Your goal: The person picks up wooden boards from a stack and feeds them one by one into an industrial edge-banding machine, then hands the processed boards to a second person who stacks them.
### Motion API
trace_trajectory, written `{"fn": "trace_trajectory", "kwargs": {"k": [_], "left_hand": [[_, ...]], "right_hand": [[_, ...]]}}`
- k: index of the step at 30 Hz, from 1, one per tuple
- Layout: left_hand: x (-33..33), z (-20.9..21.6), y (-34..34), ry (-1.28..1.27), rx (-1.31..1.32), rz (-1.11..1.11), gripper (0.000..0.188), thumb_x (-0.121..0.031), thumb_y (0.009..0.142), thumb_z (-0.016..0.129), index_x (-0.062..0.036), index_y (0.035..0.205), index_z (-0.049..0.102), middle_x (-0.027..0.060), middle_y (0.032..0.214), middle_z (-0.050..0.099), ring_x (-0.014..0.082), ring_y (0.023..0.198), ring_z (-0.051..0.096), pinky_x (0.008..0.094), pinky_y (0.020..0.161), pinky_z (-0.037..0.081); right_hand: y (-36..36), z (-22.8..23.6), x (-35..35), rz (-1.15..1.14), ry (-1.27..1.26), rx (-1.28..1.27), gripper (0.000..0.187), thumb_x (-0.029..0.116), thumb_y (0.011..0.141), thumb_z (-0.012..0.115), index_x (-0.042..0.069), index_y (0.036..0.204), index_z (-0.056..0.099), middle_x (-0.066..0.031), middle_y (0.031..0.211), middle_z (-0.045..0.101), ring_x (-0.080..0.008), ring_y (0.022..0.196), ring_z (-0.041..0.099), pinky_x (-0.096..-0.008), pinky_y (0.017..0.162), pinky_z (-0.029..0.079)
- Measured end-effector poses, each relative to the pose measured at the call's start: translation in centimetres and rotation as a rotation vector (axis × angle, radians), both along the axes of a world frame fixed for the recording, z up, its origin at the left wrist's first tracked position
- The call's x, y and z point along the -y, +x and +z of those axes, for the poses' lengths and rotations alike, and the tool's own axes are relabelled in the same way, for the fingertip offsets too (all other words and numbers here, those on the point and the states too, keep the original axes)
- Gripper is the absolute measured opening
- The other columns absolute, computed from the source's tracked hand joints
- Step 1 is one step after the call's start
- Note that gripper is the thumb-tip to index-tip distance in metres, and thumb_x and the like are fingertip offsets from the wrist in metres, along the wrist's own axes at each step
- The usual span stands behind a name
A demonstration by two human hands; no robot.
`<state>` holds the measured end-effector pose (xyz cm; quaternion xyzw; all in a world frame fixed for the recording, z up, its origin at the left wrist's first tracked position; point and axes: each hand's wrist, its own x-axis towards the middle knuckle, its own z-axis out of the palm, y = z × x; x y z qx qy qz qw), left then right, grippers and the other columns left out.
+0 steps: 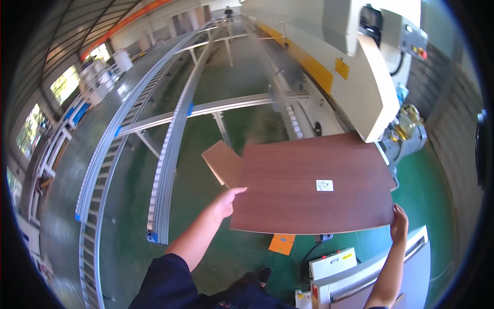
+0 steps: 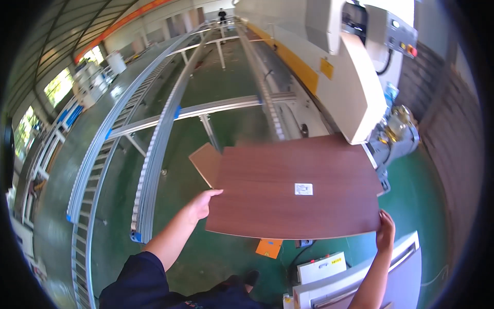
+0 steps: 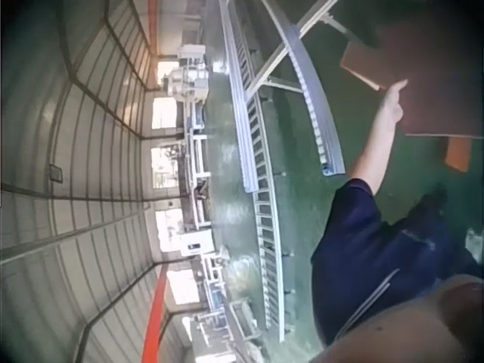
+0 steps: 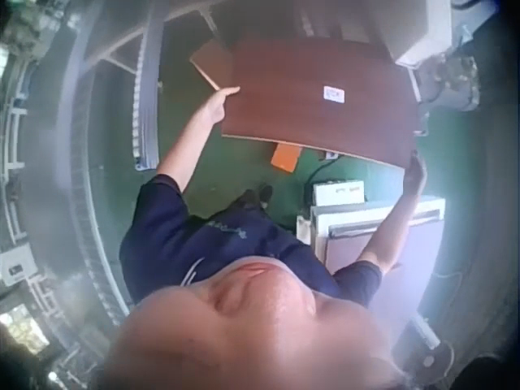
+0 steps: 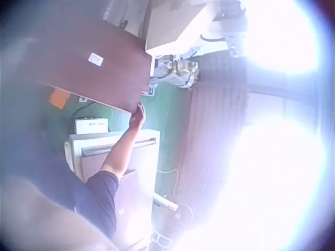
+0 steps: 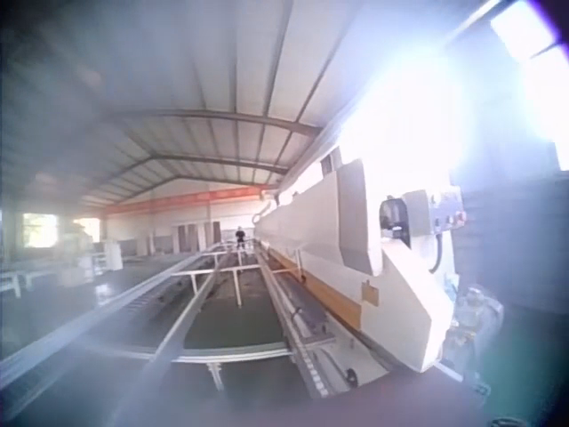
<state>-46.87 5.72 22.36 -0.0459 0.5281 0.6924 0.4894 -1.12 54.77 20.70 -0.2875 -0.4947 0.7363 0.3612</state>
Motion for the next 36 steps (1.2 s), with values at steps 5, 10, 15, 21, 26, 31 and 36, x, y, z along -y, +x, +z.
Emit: {"fn": "trace_trajectory", "kwargs": {"k": [5,10,15,21,26,31,36], "left_hand": [[1.8,1.5,1.2,0.031,0.061,0.043,0.051,-0.031,0.095,0.062,-0.0016,0.135,0.053,0.0153,0.131,0.061,0.0277,0.118,0.06,0.0437,0.101,0.048],[1.5,0.0,0.6,0.173,0.117,0.036,0.055,-0.034,0.094,0.06,-0.0009,0.136,0.051,0.0168,0.132,0.06,0.0289,0.119,0.06,0.044,0.1,0.048],[1.3,0.0,1.3,0.134,0.027,0.01,0.053,-0.026,0.09,0.059,0.0009,0.135,0.052,0.0185,0.131,0.061,0.0313,0.119,0.06,0.0461,0.101,0.048],[1.4,-0.6,2.5,0.074,0.057,0.074,0.053,-0.027,0.084,0.061,0.0014,0.129,0.057,0.0192,0.123,0.065,0.0312,0.112,0.063,0.0462,0.097,0.049],[2.7,-1.8,3.0,-0.013,0.104,0.115,0.05,-0.029,0.081,0.063,0.0011,0.12,0.062,0.0184,0.112,0.069,0.0333,0.1,0.066,0.0472,0.092,0.051],[3.6,-1.2,4.8,0.09,0.117,0.116,0.053,-0.018,0.08,0.065,-0.0019,0.13,0.056,0.0164,0.122,0.065,0.0336,0.11,0.063,0.0473,0.098,0.05],[4.0,0.7,6.9,0.186,0.036,0.038,0.063,-0.017,0.079,0.063,-0.0025,0.138,0.049,0.0178,0.131,0.059,0.0373,0.116,0.059,0.0513,0.101,0.048]], "right_hand": [[-3.5,-4.7,7.1,0.007,-0.464,-0.595,0.04,0.027,0.095,0.059,0.007,0.129,0.06,-0.0113,0.13,0.062,-0.0282,0.123,0.055,-0.0415,0.108,0.041],[-11.4,-1.3,14.8,-0.266,-0.728,-0.741,0.044,0.03,0.089,0.065,0.01,0.128,0.06,-0.0103,0.134,0.059,-0.0339,0.128,0.051,-0.0518,0.111,0.037],[-12.9,-3.2,14.2,-0.348,-0.653,-0.713,0.04,0.027,0.086,0.064,0.009,0.122,0.063,-0.0098,0.13,0.061,-0.0336,0.124,0.053,-0.053,0.109,0.039],[-12.2,-3.4,14.7,-0.382,-0.646,-0.671,0.036,0.026,0.084,0.062,0.01,0.116,0.065,-0.0091,0.125,0.063,-0.0324,0.121,0.055,-0.0523,0.107,0.041],[-11.5,-1.6,17.3,-0.4,-0.596,-0.549,0.034,0.031,0.082,0.064,0.008,0.107,0.067,-0.0085,0.114,0.066,-0.0318,0.111,0.058,-0.0514,0.099,0.047],[-9.0,-3.7,18.6,-0.296,-0.607,-0.528,0.053,0.015,0.068,0.063,0.001,0.119,0.06,-0.0129,0.117,0.065,-0.0335,0.111,0.058,-0.0512,0.102,0.045],[-6.1,0.8,22.6,-0.297,-0.574,-0.546,0.064,0.009,0.061,0.059,-0.003,0.124,0.055,-0.0166,0.119,0.063,-0.0361,0.109,0.06,-0.0502,0.102,0.046]]}}
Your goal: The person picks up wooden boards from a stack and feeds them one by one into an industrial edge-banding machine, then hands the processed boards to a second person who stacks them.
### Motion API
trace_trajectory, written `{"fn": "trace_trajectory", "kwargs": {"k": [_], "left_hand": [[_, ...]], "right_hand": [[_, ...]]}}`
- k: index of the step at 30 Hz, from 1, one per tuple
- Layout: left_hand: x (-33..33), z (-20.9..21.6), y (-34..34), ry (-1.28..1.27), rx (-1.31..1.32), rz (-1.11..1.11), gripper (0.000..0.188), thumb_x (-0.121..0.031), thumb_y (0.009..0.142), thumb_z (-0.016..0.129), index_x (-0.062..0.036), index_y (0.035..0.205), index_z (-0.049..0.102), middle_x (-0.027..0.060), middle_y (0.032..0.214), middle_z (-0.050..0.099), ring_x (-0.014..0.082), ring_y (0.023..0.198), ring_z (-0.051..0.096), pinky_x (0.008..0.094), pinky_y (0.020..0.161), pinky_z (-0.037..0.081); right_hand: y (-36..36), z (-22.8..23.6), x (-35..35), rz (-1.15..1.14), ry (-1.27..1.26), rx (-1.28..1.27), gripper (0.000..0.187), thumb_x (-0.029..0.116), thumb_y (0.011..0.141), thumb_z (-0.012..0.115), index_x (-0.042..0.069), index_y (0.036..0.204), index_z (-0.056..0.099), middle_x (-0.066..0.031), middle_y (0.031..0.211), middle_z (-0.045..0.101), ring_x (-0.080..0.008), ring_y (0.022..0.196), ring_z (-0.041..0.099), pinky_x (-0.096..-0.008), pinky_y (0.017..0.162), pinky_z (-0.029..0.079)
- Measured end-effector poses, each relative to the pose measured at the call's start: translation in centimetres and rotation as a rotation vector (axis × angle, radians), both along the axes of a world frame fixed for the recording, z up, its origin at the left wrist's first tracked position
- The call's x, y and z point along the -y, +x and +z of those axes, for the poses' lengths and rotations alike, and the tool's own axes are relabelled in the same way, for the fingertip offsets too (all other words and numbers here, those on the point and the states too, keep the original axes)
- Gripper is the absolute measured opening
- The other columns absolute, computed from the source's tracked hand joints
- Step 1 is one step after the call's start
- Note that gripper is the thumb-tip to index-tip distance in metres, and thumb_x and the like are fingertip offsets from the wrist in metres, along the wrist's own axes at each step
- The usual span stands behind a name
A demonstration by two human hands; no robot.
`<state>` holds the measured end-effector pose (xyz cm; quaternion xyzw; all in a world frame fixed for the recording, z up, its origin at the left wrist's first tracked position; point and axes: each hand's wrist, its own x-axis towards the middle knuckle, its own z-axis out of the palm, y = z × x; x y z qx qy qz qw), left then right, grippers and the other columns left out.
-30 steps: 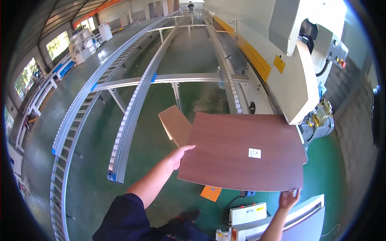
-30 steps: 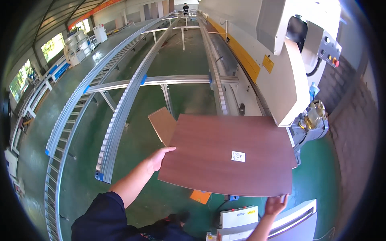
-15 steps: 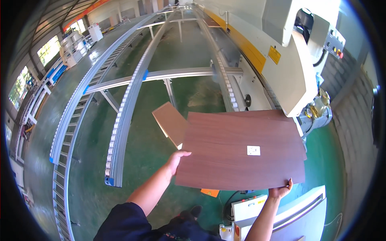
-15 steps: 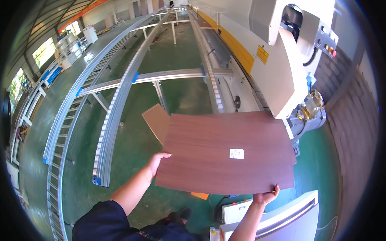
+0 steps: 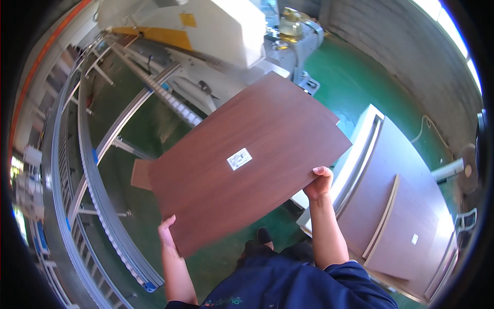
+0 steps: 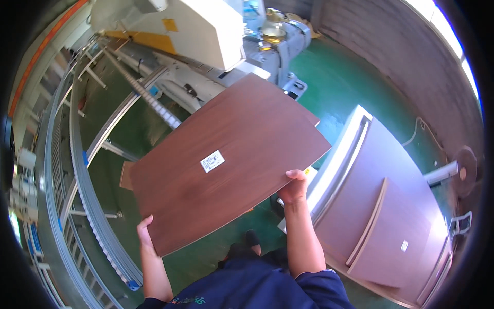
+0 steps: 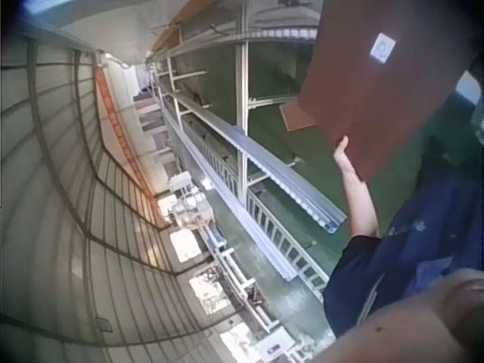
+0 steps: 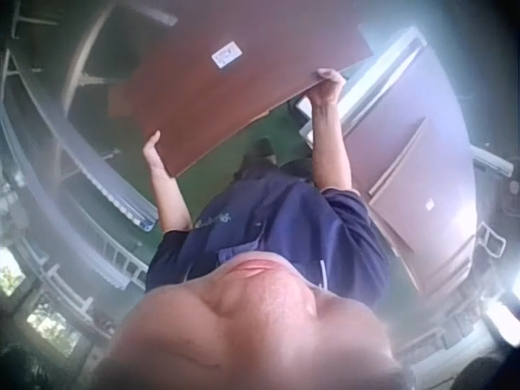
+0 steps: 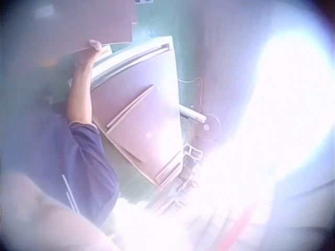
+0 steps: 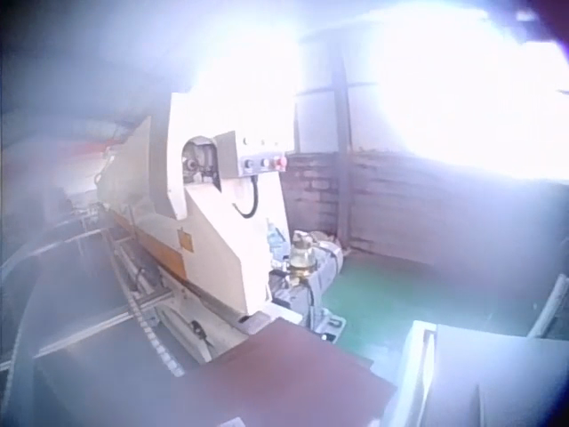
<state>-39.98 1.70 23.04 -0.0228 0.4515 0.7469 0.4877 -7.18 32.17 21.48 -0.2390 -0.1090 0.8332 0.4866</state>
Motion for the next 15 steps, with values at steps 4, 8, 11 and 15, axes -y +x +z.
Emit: {"fn": "trace_trajectory", "kwargs": {"k": [4,8,11,15], "left_hand": [[0.2,0.9,2.3,0.046,-0.045,-0.056,0.065,-0.02,0.079,0.062,-0.0027,0.14,0.048,0.0179,0.135,0.057,0.0387,0.12,0.057,0.0522,0.104,0.046],[-0.5,0.8,4.2,0.105,-0.001,-0.165,0.066,-0.02,0.08,0.061,-0.0043,0.142,0.047,0.018,0.139,0.055,0.0397,0.124,0.054,0.0534,0.106,0.044],[-2.5,1.7,7.1,0.136,0.053,-0.274,0.065,-0.021,0.08,0.06,-0.0054,0.142,0.047,0.0166,0.14,0.054,0.0401,0.126,0.052,0.0549,0.107,0.043],[-6.4,1.5,11.4,0.059,0.077,-0.502,0.065,-0.02,0.079,0.059,-0.006,0.141,0.048,0.0155,0.138,0.056,0.0392,0.124,0.054,0.054,0.106,0.044]], "right_hand": [[3.5,0.3,3.0,-0.074,-0.048,0.002,0.066,0.009,0.061,0.06,-0.005,0.125,0.053,-0.0187,0.116,0.063,-0.0383,0.106,0.061,-0.0476,0.096,0.051],[10.6,1.5,6.6,-0.176,-0.045,-0.015,0.06,0.007,0.061,0.059,-0.006,0.12,0.057,-0.0189,0.112,0.065,-0.0373,0.103,0.061,-0.0463,0.093,0.051],[16.9,2.4,10.4,-0.321,-0.008,0.047,0.063,0.01,0.06,0.058,-0.006,0.121,0.056,-0.0188,0.115,0.064,-0.0366,0.105,0.061,-0.0459,0.093,0.051],[25.1,3.5,17.2,-0.552,-0.017,0.095,0.066,0.012,0.061,0.058,-0.007,0.124,0.055,-0.0194,0.116,0.065,-0.0364,0.105,0.062,-0.0455,0.093,0.052]]}}
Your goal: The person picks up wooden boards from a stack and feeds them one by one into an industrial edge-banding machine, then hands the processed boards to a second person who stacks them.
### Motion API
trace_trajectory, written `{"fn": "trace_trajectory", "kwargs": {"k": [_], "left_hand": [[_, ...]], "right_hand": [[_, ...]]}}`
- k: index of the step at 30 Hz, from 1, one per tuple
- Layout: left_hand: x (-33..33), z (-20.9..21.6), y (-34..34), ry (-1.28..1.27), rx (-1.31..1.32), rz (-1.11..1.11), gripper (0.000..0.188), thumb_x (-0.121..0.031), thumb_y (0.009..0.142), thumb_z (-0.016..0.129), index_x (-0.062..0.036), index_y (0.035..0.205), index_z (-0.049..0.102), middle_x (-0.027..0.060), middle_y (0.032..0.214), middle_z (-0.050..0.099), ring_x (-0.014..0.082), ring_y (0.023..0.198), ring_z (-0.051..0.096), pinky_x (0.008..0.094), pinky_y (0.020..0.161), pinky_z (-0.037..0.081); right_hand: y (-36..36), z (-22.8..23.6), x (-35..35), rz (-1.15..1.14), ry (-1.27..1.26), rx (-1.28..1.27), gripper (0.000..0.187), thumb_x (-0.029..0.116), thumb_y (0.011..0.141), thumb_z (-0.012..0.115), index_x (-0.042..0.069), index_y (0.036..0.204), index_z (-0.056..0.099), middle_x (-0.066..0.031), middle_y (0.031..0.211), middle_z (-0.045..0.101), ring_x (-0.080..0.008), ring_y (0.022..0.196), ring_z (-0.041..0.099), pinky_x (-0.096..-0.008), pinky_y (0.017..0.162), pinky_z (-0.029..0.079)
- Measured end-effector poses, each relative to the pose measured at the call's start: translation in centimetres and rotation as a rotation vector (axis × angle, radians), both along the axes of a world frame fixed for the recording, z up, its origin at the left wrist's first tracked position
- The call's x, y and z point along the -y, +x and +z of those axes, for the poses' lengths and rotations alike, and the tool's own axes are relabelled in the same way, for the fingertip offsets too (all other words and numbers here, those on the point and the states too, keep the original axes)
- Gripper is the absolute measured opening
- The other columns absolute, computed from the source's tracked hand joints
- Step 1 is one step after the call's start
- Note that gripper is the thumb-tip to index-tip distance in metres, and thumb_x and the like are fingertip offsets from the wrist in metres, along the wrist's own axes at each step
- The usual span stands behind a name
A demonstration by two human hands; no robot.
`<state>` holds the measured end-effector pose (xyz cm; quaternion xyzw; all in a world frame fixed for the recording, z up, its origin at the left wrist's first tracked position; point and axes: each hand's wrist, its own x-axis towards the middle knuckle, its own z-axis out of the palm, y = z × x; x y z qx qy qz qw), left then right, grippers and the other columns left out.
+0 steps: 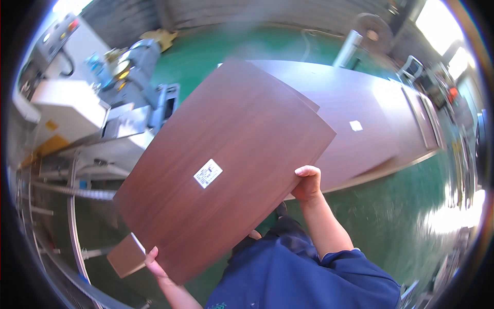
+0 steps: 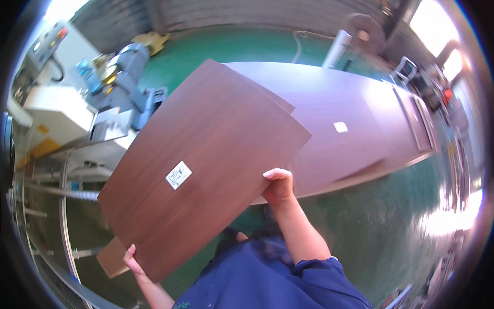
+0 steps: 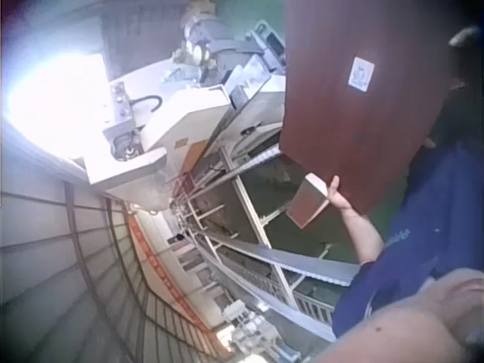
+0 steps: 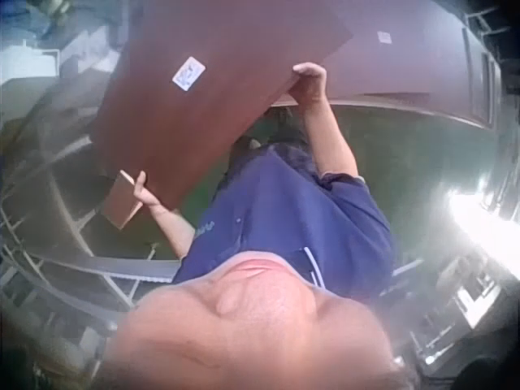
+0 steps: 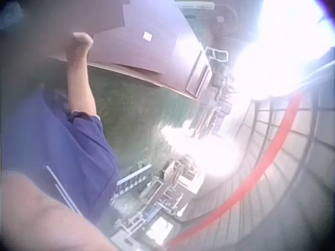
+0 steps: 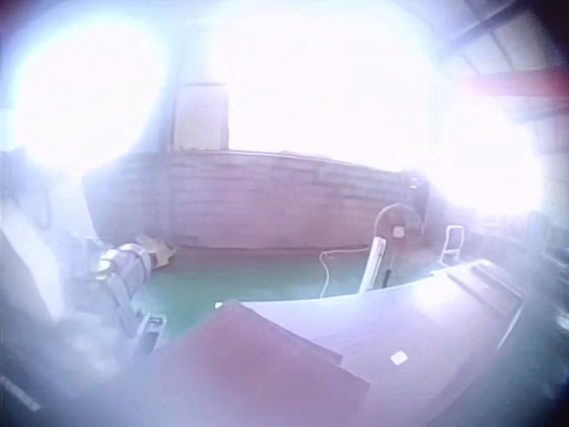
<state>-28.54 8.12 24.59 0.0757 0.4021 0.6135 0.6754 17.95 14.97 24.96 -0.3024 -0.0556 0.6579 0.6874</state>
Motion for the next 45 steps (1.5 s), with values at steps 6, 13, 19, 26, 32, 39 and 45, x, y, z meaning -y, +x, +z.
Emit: {"fn": "trace_trajectory", "kwargs": {"k": [6,13,19,26,32,39,45], "left_hand": [[-5.4,-0.3,13.8,0.025,-0.114,-0.307,0.065,-0.007,0.074,0.056,-0.0041,0.139,0.048,0.0154,0.13,0.059,0.0374,0.119,0.057,0.05,0.104,0.047],[-7.3,-3.2,25.5,-0.012,-0.088,-0.603,0.058,-0.003,0.081,0.05,-0.0003,0.139,0.047,0.0185,0.129,0.059,0.0359,0.117,0.059,0.0484,0.102,0.05],[-7.7,-2.2,34.2,-0.05,-0.233,-0.659,0.053,-0.004,0.079,0.055,0.0029,0.132,0.05,0.0176,0.122,0.061,0.0326,0.109,0.062,0.0437,0.098,0.052],[-9.4,-1.6,40.3,-0.004,-0.518,-0.698,0.054,-0.013,0.084,0.056,-0.0012,0.136,0.044,0.0151,0.127,0.057,0.0283,0.115,0.057,0.042,0.1,0.047],[-9.1,-0.9,43.2,0.002,-0.576,-0.647,0.039,-0.017,0.099,0.054,-0.003,0.135,0.045,0.0139,0.127,0.058,0.0263,0.115,0.058,0.0424,0.097,0.049],[-9.7,-2.8,44.3,0.064,-0.634,-0.55,0.033,-0.012,0.1,0.054,-0.0026,0.131,0.048,0.0127,0.122,0.061,0.0244,0.11,0.061,0.0399,0.095,0.052],[-10.9,-3.1,47.7,0.067,-0.618,-0.546,0.046,-0.013,0.096,0.059,-0.0027,0.139,0.046,0.0144,0.13,0.059,0.027,0.118,0.057,0.0404,0.102,0.046]], "right_hand": [[11.1,0.1,11.3,-0.373,-0.035,0.043,0.064,0.013,0.062,0.056,-0.009,0.121,0.056,-0.0209,0.114,0.066,-0.0374,0.104,0.063,-0.0449,0.096,0.051],[20.7,-3.0,19.7,-0.648,-0.084,-0.006,0.062,0.011,0.06,0.055,-0.006,0.12,0.057,-0.016,0.114,0.065,-0.0353,0.108,0.061,-0.0443,0.098,0.049],[27.6,-4.5,21.9,-0.694,-0.106,-0.02,0.062,0.012,0.059,0.056,-0.004,0.119,0.059,-0.0144,0.115,0.066,-0.0345,0.109,0.061,-0.0451,0.098,0.049],[33.0,-6.8,23.6,-0.566,-0.266,-0.056,0.045,0.012,0.075,0.059,0.001,0.119,0.06,-0.0122,0.113,0.066,-0.0297,0.109,0.061,-0.044,0.101,0.047],[32.4,-7.1,26.1,-0.644,-0.192,-0.075,0.047,0.017,0.09,0.059,0.006,0.135,0.051,-0.0101,0.136,0.055,-0.0268,0.126,0.051,-0.0419,0.109,0.039],[35.3,-6.4,20.5,-0.766,-0.307,0.331,0.043,0.009,0.095,0.06,0.003,0.136,0.048,-0.0081,0.135,0.056,-0.0239,0.124,0.053,-0.0397,0.106,0.042],[41.7,-9.5,20.4,-0.481,-0.676,0.746,0.034,0.034,0.096,0.064,0.005,0.111,0.054,-0.0099,0.098,0.068,-0.0234,0.079,0.068,-0.0389,0.065,0.057]]}}
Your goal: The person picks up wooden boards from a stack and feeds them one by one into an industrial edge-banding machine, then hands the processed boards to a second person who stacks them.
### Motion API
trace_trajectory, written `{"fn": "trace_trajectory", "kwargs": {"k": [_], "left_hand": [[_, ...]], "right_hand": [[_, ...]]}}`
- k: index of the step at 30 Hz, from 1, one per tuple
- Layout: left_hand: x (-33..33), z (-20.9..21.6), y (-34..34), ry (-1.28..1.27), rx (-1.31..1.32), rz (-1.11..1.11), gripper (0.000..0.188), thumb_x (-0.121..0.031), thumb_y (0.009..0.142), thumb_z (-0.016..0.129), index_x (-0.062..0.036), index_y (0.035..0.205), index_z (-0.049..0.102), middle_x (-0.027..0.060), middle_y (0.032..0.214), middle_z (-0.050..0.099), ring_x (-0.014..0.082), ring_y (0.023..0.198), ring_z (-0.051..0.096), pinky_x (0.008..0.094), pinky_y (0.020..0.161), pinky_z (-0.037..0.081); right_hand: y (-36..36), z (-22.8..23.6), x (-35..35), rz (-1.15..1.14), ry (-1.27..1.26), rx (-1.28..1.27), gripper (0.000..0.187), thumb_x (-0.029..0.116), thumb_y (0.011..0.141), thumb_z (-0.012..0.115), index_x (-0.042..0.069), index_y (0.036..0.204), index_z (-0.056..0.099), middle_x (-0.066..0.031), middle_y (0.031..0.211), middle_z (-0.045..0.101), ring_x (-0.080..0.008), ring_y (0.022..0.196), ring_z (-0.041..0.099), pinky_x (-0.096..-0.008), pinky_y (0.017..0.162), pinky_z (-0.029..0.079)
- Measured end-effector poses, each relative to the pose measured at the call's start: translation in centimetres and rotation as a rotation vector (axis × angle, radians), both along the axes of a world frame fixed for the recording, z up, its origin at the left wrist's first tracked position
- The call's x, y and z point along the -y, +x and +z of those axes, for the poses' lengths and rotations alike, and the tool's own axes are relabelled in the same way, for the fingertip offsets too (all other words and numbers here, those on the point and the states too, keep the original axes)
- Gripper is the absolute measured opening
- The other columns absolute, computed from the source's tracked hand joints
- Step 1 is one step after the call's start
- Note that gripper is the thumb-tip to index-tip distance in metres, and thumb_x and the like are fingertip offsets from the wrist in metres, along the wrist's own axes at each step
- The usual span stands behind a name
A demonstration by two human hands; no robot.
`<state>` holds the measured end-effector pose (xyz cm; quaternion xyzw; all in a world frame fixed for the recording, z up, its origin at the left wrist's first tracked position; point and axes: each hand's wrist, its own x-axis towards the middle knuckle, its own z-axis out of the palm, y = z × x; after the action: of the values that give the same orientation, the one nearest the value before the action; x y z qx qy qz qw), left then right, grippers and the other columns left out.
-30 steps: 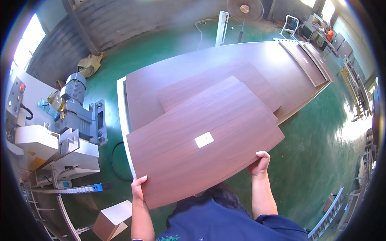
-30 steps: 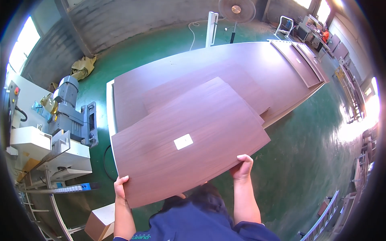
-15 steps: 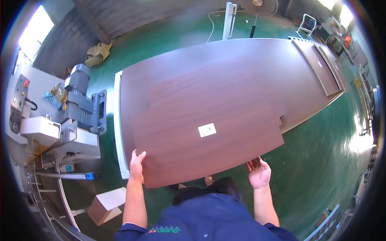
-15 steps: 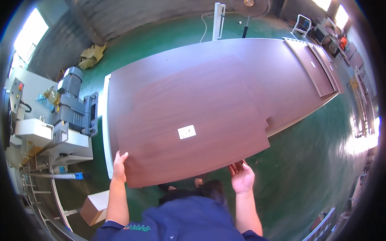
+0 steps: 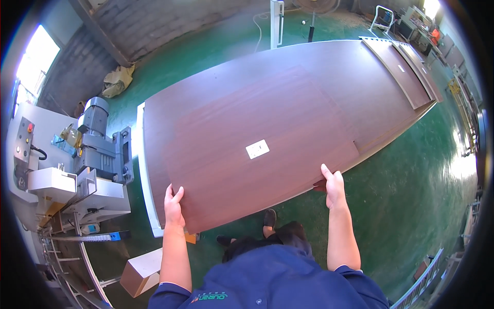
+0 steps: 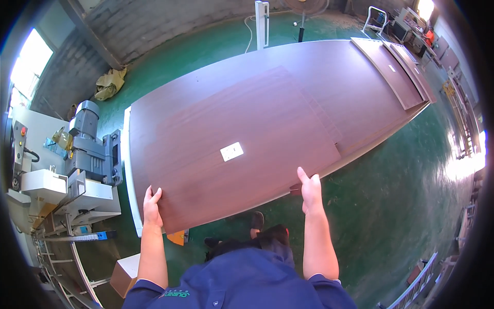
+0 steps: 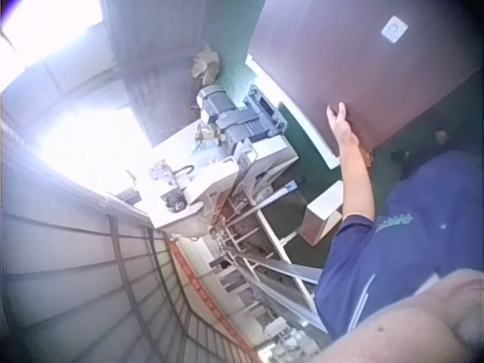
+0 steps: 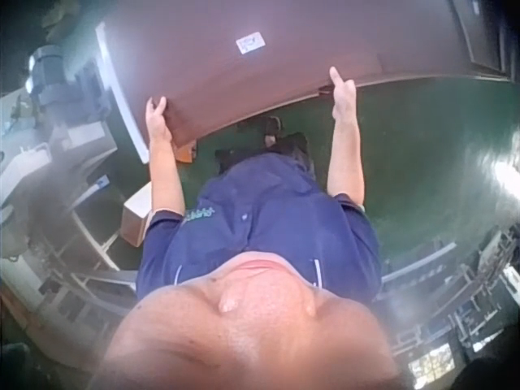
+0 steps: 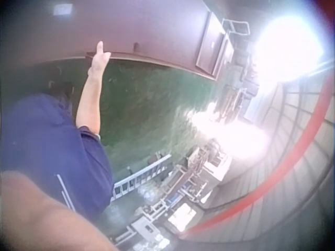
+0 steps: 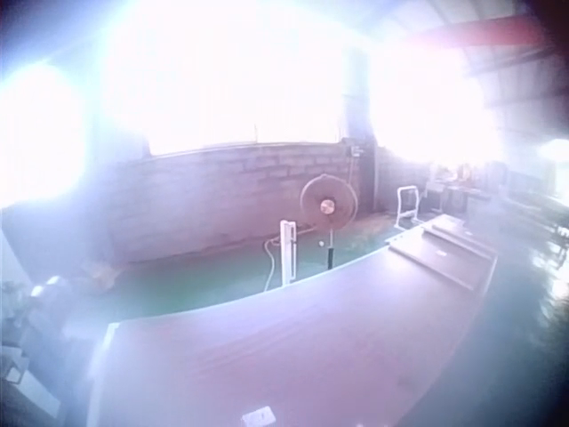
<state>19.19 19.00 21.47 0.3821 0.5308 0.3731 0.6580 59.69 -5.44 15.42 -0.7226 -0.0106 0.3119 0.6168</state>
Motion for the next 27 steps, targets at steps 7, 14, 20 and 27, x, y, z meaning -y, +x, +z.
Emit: {"fn": "trace_trajectory", "kwargs": {"k": [7,14,20,27], "left_hand": [[-2.1,-1.7,3.3,0.046,-0.075,0.054,0.077,-0.016,0.089,0.07,-0.0004,0.153,0.03,0.0203,0.155,0.035,0.032,0.142,0.036,0.0437,0.117,0.029],[-2.1,-5.8,5.0,0.305,-0.235,0.051,0.071,-0.021,0.086,0.074,0.0047,0.144,0.041,0.0225,0.147,0.046,0.0335,0.138,0.042,0.0433,0.117,0.032],[3.0,-3.6,-1.7,0.3,-0.039,0.079,0.065,-0.027,0.095,0.064,-0.0055,0.15,0.037,0.018,0.149,0.04,0.0299,0.139,0.039,0.0418,0.115,0.033],[14.0,-14.4,-17.1,0.049,-0.099,0.537,0.029,-0.019,0.093,0.063,-0.0045,0.118,0.063,0.0074,0.102,0.069,0.0158,0.092,0.065,0.0305,0.081,0.052]], "right_hand": [[5.6,2.5,-2.3,0.089,-0.092,0.078,0.042,0.039,0.092,0.071,-0.002,0.101,0.062,-0.0076,0.093,0.065,-0.0165,0.074,0.061,-0.0354,0.062,0.053],[3.7,5.0,-2.5,0.163,-0.131,-0.041,0.047,0.036,0.096,0.06,0.002,0.129,0.059,-0.0137,0.131,0.062,-0.0253,0.119,0.058,-0.0468,0.096,0.05],[10.2,2.2,-0.2,-0.046,-0.557,0.74,0.039,0.029,0.091,0.064,-0.003,0.114,0.059,-0.0234,0.103,0.064,-0.038,0.098,0.065,-0.0458,0.081,0.056],[-5.9,11.7,-15.1,0.196,0.023,0.756,0.03,0.024,0.094,0.061,-0.001,0.11,0.065,-0.0164,0.094,0.068,-0.0277,0.082,0.065,-0.041,0.073,0.055]]}}
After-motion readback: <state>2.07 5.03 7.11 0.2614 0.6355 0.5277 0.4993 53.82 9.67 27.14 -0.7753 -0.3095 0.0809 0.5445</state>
